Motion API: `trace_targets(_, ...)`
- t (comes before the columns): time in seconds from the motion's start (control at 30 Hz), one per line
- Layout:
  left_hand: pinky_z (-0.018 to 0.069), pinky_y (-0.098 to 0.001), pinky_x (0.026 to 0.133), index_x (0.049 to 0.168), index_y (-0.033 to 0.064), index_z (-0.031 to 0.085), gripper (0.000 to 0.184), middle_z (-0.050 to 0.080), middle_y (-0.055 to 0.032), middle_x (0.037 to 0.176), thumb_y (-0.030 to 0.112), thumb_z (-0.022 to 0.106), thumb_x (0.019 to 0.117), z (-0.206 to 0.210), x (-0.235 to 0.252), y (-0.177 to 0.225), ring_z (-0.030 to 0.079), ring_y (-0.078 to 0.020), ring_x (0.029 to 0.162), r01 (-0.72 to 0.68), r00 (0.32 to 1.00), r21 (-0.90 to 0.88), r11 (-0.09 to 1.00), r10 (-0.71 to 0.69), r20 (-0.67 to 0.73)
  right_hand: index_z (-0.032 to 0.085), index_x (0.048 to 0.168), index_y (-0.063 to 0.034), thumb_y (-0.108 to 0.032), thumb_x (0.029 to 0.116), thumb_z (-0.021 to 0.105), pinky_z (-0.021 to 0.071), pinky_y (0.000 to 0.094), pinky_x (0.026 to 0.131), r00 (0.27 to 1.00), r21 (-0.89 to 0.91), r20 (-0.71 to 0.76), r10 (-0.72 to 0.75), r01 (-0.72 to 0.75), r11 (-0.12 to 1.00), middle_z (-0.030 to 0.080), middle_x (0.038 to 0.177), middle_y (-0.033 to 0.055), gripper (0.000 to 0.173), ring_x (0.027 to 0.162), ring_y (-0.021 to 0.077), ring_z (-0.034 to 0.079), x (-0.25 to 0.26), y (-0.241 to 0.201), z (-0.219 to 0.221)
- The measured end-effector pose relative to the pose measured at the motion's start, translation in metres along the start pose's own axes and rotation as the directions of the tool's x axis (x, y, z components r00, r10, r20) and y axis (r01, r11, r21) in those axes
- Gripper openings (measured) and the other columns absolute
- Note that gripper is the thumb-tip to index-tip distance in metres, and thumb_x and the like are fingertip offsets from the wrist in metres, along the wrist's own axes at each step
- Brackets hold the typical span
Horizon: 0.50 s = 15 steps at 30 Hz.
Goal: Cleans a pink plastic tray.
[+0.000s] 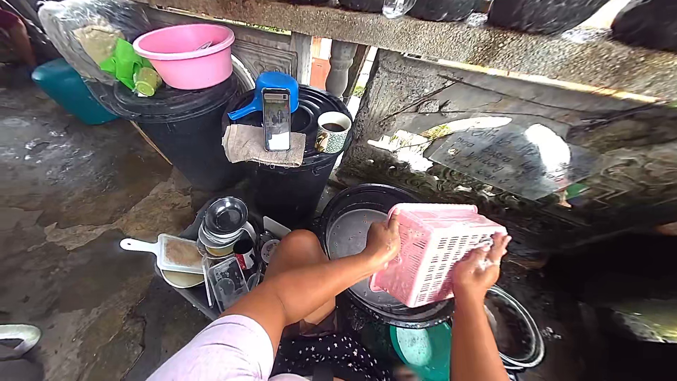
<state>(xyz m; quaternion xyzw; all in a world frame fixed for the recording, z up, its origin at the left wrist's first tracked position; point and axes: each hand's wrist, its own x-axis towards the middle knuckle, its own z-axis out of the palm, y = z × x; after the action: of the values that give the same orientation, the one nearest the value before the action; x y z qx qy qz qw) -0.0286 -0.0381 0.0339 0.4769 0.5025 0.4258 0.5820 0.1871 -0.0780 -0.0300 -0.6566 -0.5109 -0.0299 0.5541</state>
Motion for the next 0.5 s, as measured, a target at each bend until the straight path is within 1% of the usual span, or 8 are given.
trace_targets(0.03,0.0536,-0.0437,0.069,0.084,0.0017,0.065,0.060,0.062,-0.0116,0.075,0.047,0.037,0.1111,0.001,-0.002,0.000,0.063,-0.0221,0.073,-0.007,1.000,-0.007,1.000,0.007,0.002,0.032,0.157,0.0080,-0.022,0.1116,0.029,0.0191,0.0386,0.130,0.996,0.032,-0.020,0.083,-0.082,0.996,0.028,0.166,0.0268,0.054,0.157,0.0312,0.026,-0.003,0.002,0.001)
trace_targets(0.07,0.0533,-0.0436,0.069,0.083,0.0021,0.065,0.060,0.062,-0.0114,0.075,0.047,0.038,0.1111,0.002,-0.001,-0.001,0.063,-0.0220,0.072,-0.005,1.000,-0.007,1.000,0.005,-0.006,0.030,0.157,0.0087,-0.022,0.1121,0.029,0.0205,0.0368,0.129,0.995,0.061,-0.011,0.098,-0.097,0.993,0.028,0.165,0.0266,0.055,0.157,0.0296,0.027,-0.012,-0.008,0.004)
trace_targets(0.13,0.0531,-0.0446,0.069,0.084,0.0020,0.065,0.061,0.062,-0.0117,0.075,0.048,0.036,0.1112,0.000,0.009,-0.001,0.063,-0.0230,0.073,0.012,0.999,0.011,1.000,-0.012,-0.032,0.031,0.155,0.0123,-0.025,0.1117,0.030,0.0193,0.0418,0.130,0.999,0.095,0.050,-0.015,0.010,0.995,0.029,0.164,0.0294,0.057,0.157,0.0340,0.025,-0.040,-0.052,0.017)
trace_targets(0.2,0.0527,-0.0457,0.070,0.083,0.0017,0.064,0.063,0.061,-0.0127,0.075,0.049,0.034,0.1114,-0.001,0.017,-0.006,0.063,-0.0244,0.075,0.034,0.998,0.031,0.999,-0.032,-0.044,0.032,0.155,0.0127,-0.033,0.1109,0.027,0.0117,0.0501,0.131,0.985,0.099,0.129,-0.118,0.105,0.990,0.027,0.165,0.0299,0.064,0.157,0.0404,0.019,-0.062,-0.092,0.027)
trace_targets(0.23,0.0531,-0.0464,0.071,0.084,0.0011,0.065,0.063,0.062,-0.0135,0.076,0.048,0.034,0.1115,0.000,0.017,-0.008,0.064,-0.0252,0.076,0.038,0.999,0.038,0.999,-0.037,-0.034,0.033,0.154,0.0129,-0.034,0.1106,0.026,0.0092,0.0521,0.131,0.978,0.104,0.148,-0.149,0.135,0.985,0.027,0.165,0.0302,0.065,0.157,0.0418,0.018,-0.060,-0.097,0.029)
trace_targets(0.33,0.0531,-0.0462,0.068,0.082,0.0026,0.063,0.059,0.060,-0.0112,0.073,0.045,0.036,0.1119,0.005,0.004,-0.010,0.063,-0.0240,0.071,-0.009,1.000,0.084,0.996,0.007,0.018,0.036,0.152,0.0144,-0.028,0.1121,0.026,0.0159,0.0458,0.131,0.992,0.144,0.058,-0.116,0.107,0.984,0.030,0.163,0.0321,0.059,0.157,0.0386,0.023,-0.016,-0.051,0.021)
trace_targets(0.43,0.0515,-0.0427,0.065,0.079,0.0033,0.062,0.057,0.058,-0.0086,0.070,0.043,0.038,0.1119,0.005,-0.009,-0.003,0.061,-0.0207,0.067,-0.042,0.998,0.052,0.998,0.039,0.057,0.041,0.151,0.0124,-0.022,0.1118,0.028,0.0226,0.0367,0.129,0.982,0.100,-0.108,0.154,-0.143,0.985,0.036,0.161,0.0281,0.053,0.155,0.0308,0.031,0.020,0.016,-0.003)
trace_targets(0.5,0.0526,-0.0435,0.069,0.082,0.0027,0.064,0.059,0.061,-0.0104,0.074,0.045,0.037,0.1116,0.003,-0.007,0.004,0.063,-0.0218,0.072,-0.010,0.998,0.042,0.999,0.008,0.064,0.035,0.155,0.0087,-0.022,0.1127,0.029,0.0250,0.0353,0.127,0.946,0.075,-0.112,0.304,-0.297,0.952,0.036,0.162,0.0261,0.053,0.153,0.0272,0.035,0.019,0.016,-0.011)
